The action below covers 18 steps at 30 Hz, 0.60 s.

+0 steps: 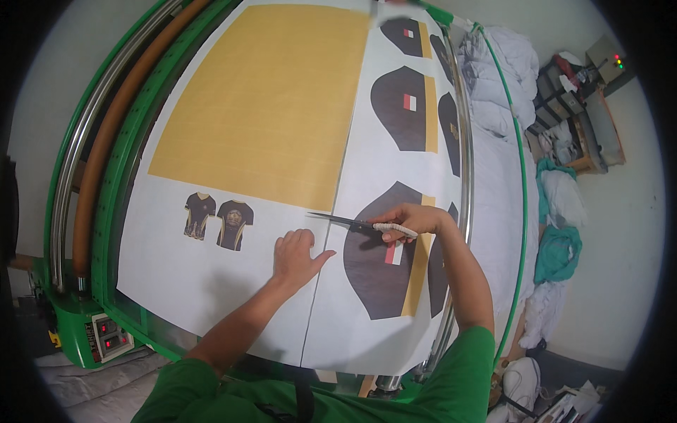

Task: The person aligns a large white fabric sheet on a heat press table with a coworker, then uses shears to cut the fabric in half. The person continues to cut out printed t-shirt design shapes from the fabric.

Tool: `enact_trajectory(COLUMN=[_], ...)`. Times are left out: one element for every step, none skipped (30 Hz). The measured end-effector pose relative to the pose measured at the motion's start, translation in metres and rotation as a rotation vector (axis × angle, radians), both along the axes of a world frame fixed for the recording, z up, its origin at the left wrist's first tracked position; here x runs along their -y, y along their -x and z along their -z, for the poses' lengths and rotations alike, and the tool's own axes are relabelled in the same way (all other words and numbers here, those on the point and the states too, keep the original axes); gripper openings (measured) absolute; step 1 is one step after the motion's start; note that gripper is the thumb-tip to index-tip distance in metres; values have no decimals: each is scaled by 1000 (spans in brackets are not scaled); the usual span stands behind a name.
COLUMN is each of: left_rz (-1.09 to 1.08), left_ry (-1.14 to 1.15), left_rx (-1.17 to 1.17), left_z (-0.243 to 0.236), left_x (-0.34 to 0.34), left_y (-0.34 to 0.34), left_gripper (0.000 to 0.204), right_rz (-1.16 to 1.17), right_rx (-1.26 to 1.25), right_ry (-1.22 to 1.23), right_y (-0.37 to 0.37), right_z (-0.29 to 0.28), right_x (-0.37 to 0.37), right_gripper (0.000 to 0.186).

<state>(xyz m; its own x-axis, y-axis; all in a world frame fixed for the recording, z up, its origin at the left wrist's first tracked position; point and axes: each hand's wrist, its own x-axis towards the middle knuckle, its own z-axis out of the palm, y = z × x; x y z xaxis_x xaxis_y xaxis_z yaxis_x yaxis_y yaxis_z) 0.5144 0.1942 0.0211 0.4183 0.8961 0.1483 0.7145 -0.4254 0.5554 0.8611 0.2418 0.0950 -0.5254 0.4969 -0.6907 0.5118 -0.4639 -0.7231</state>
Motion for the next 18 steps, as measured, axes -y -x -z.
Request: enact_trajectory(left_rz=[3,6,3,0,-3,5,13,20,32,44,56,64,73,80,84,87,89,81], left_ry=[-10,-21,-31,-40,-50,-42,-34,-27,-27,-27,-28,-29,-29,-30,-33,-35,-37,-61], left_rx=[-30,-59,-49,-39,-29,-32,-35,-38,-22,-7,9,22,35,48,60,70,81,96], left_z=[2,3,2,1,1,2,4,6,6,7,7,9,11,12,10,8,5,3], left_x=[-2,-4,-6,-8,-10,-11,-12,-13,-14,-14,-14,-15,-16,-16,-16,-16,-16,-15], left_y=[-1,-3,-4,-6,-8,-10,-12,-13,-14,-15,-16,-16,-16,-15,-15,-14,-14,-14], left_gripper=[41,40,36,32,29,24,20,15,13,11,9,9,8,8,8,8,8,8], right_rz=[6,12,14,22,30,37,38,39,42,47,51,56,42,27,15,16,16,17], right_rx=[-9,-18,-26,-30,-33,-35,-37,-39,-40,-39,-37,-36,2,40,78,75,72,67], right_ry=[5,10,16,11,6,1,6,12,16,22,28,34,19,3,-13,-16,-20,-25], right_y=[1,2,3,4,4,5,6,6,7,7,8,11,14,20,26,30,34,37], right_z=[0,0,1,1,2,2,1,1,0,1,2,0,-3,-5,-9,-12,-14,-15], right_x=[-1,-1,-3,-3,-2,-1,0,1,2,3,3,2,0,-3,-5,-8,-11,-13], right_gripper=[68,68,67,66,66,65,65,65,65,65,65,66,66,66,66,66,66,67])
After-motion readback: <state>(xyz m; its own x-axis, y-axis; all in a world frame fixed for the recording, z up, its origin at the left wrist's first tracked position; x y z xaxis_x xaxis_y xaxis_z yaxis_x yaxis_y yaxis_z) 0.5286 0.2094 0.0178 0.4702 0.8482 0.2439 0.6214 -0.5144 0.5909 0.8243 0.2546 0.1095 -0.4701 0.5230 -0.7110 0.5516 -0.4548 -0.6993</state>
